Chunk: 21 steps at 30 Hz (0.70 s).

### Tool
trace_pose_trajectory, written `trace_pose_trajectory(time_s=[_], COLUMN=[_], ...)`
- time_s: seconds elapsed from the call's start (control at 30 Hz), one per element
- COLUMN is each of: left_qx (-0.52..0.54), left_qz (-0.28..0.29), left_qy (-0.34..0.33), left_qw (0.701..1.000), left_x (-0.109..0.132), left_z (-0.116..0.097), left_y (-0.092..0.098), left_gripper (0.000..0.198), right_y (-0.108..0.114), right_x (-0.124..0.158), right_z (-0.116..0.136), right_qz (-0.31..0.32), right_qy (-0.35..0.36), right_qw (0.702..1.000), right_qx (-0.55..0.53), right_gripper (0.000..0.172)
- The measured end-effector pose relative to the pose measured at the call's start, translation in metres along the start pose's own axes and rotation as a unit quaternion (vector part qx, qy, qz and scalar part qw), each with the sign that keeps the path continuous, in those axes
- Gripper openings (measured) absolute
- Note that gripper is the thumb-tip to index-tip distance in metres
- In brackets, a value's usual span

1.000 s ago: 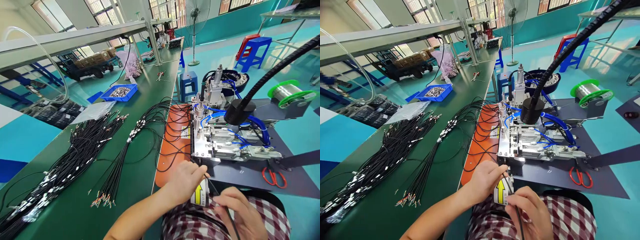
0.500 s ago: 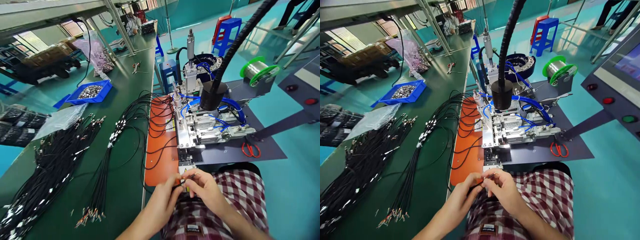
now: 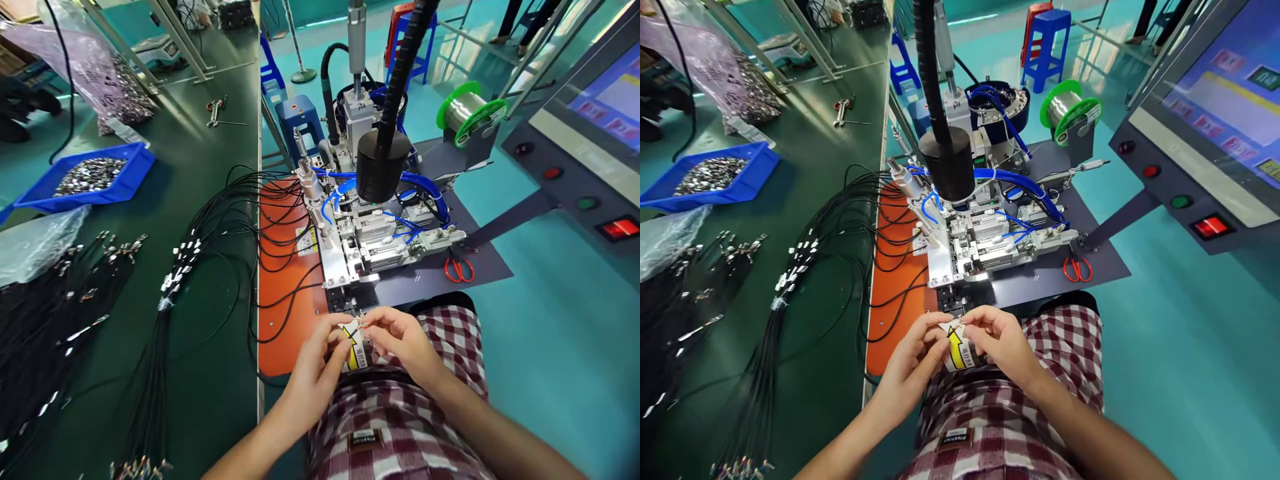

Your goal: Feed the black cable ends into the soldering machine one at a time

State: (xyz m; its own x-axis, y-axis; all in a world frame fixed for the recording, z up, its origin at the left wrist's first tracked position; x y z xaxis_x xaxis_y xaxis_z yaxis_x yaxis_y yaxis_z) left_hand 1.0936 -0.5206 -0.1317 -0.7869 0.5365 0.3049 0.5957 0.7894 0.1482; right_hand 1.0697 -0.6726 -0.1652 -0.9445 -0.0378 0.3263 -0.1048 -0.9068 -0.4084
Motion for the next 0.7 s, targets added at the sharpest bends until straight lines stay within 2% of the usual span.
trace_pose_trajectory(time_s=[0.2,0.4,0.7], left_qx=[0.032,0.100,0.130], left_qz=[0.038,0.007,0.007], left_qy=[0.035,0.075,0.089], left_qw=[0.998,0.992,0.987], left_x=[-0.010,-0.021,-0.024], left_z=[-0.004,-0.003,0.001], left_y=[-0.005,-0.006,-0.008], left_gripper=[0.024,0.028,0.031], right_y=[0.005,0.008,0.004], right_x=[0.000,-0.001,-0.007], right_z=[0.007,0.002,-0.005], right_qz=[-0.003,0.005,-0.009], right_qy=[0.024,0.005,-0.011], right_qw=[1.000,0.999,0.998], right_qx=[0.018,-0.054,-0.062], right_gripper=[0.019,0.022,0.024])
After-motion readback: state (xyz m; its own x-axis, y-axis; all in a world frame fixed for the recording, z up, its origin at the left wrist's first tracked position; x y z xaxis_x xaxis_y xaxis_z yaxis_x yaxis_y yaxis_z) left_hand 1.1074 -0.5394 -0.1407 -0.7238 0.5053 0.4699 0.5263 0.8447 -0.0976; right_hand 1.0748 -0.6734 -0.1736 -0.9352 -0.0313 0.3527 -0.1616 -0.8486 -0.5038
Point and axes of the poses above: each hand's wrist, its own x-axis away from the middle knuckle, its own y-axis out of the back of the hand, z = x × y, the point moved 4 cm from there along -x, towards the middle knuckle, and after that the axes turned 5 degrees about -x, right-handed, at the moved point
